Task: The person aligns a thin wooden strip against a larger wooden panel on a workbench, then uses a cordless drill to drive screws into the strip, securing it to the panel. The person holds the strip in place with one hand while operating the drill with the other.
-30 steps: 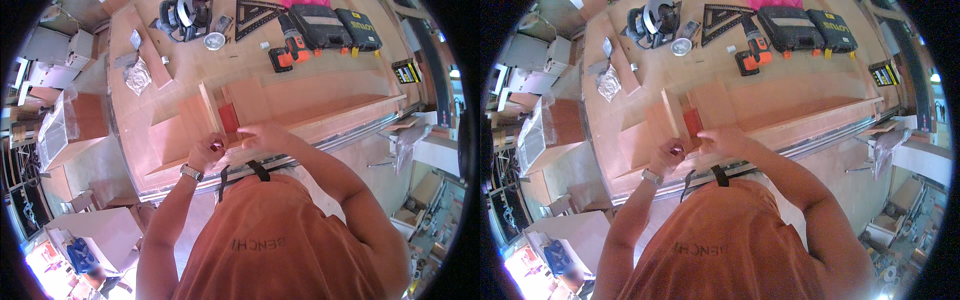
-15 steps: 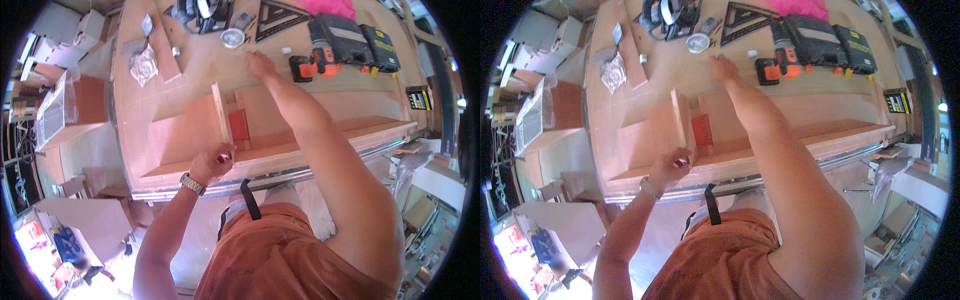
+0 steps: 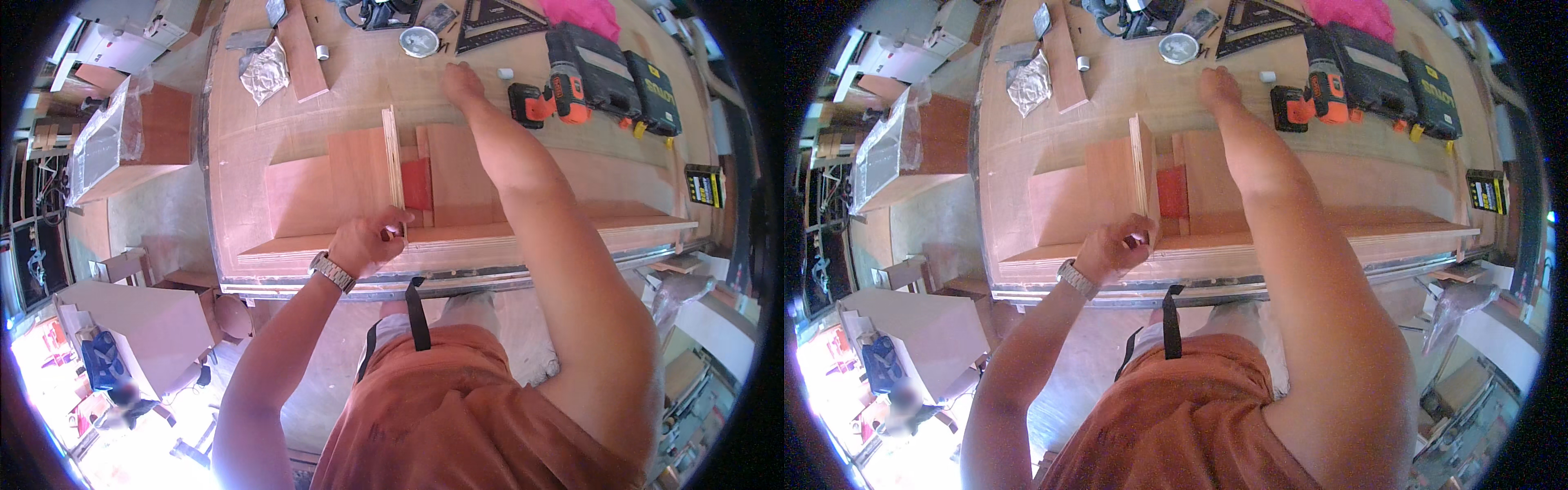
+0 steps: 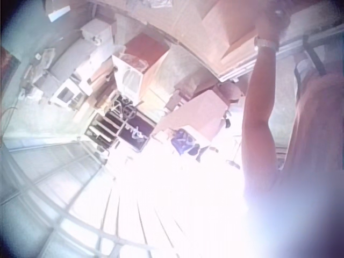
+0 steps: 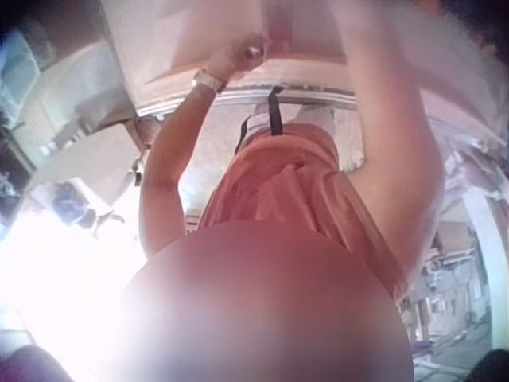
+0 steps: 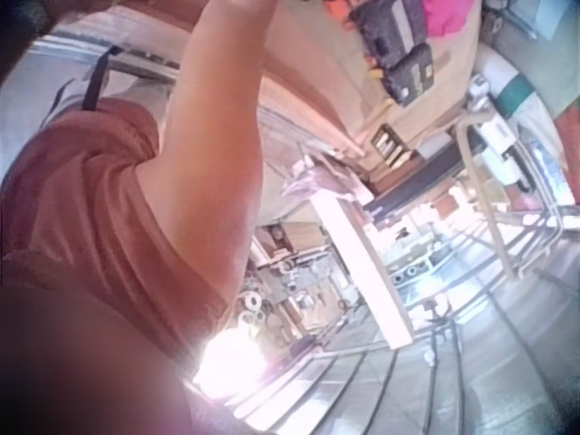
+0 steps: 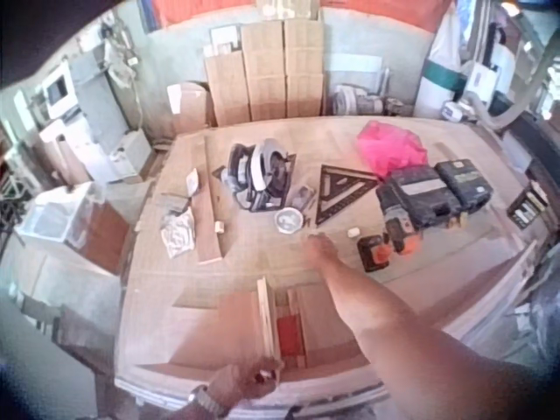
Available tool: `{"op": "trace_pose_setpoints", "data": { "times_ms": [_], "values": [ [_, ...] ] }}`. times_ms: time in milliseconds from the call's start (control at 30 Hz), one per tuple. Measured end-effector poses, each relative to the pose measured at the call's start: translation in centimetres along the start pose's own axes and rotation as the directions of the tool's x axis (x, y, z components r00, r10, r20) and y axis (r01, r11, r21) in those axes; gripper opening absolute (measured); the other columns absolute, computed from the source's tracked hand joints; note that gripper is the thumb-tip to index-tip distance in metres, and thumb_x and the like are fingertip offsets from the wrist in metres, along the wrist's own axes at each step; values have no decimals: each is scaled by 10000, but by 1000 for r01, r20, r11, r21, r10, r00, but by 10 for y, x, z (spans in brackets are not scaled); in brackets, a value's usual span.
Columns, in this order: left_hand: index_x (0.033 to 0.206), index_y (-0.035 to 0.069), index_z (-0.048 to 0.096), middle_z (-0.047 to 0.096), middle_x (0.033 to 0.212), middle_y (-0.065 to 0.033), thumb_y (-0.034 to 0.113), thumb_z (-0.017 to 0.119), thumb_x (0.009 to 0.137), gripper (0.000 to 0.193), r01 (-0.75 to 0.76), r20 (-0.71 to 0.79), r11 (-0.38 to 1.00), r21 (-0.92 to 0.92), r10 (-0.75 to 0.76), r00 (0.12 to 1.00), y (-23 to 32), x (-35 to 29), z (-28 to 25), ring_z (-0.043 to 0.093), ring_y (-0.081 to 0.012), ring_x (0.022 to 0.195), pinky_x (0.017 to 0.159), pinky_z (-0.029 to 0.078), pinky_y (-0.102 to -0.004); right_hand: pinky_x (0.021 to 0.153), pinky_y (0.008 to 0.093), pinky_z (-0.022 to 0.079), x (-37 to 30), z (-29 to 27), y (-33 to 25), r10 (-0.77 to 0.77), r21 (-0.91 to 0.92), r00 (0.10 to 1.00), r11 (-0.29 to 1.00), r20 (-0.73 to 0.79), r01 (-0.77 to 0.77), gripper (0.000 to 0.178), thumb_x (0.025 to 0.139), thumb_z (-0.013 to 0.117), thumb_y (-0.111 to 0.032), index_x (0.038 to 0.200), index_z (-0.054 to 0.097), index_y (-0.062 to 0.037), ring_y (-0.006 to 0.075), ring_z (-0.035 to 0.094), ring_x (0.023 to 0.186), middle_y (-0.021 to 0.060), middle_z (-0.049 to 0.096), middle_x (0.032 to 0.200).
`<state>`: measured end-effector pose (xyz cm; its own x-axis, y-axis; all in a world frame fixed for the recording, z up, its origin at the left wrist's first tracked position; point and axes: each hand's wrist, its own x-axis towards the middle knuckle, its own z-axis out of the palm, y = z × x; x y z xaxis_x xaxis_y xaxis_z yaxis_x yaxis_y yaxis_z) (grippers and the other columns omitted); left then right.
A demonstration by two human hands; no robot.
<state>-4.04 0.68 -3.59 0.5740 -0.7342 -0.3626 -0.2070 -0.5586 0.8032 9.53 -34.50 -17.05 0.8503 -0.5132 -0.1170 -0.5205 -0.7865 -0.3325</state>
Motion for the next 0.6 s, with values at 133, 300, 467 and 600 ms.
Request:
{"op": "trace_pose_setpoints", "data": {
  "times_ms": [133,300,467,600],
  "values": [
    [1091,92,686,735,880,-42,132,716,838,258,-30,10,999,-45,31,999,-6,5,4,707,-134,779,731,573,-295,731,420,568,-33,-37,-14,-165,422,979,901,117,101,143,928,581,-153,993,618,-31,278,677,857,156,668,890],
    [1166,179,692,748,930,-61,215,700,846,322,15,15,1000,-16,-15,1000,-10,10,7,730,-214,844,781,582,-350,602,370,546,-125,-135,-14,-236,964,937,134,256,-230,94,871,588,-89,961,596,-62,208,632,677,53,578,759],
    [1180,130,678,736,946,-69,182,692,849,336,-29,43,994,-102,34,999,-25,15,10,721,-202,877,805,569,-337,595,357,529,-130,-243,40,17,909,1000,416,-13,4,102,877,503,-72,905,600,-60,174,595,634,69,612,772],
    [1190,105,673,725,931,-66,168,705,843,354,-98,28,979,-177,105,994,-41,22,16,707,-183,869,802,561,-332,758,421,551,-79,-270,77,184,420,923,907,-339,-26,281,892,518,-243,977,671,-23,287,703,832,188,732,992]
  ]
}}
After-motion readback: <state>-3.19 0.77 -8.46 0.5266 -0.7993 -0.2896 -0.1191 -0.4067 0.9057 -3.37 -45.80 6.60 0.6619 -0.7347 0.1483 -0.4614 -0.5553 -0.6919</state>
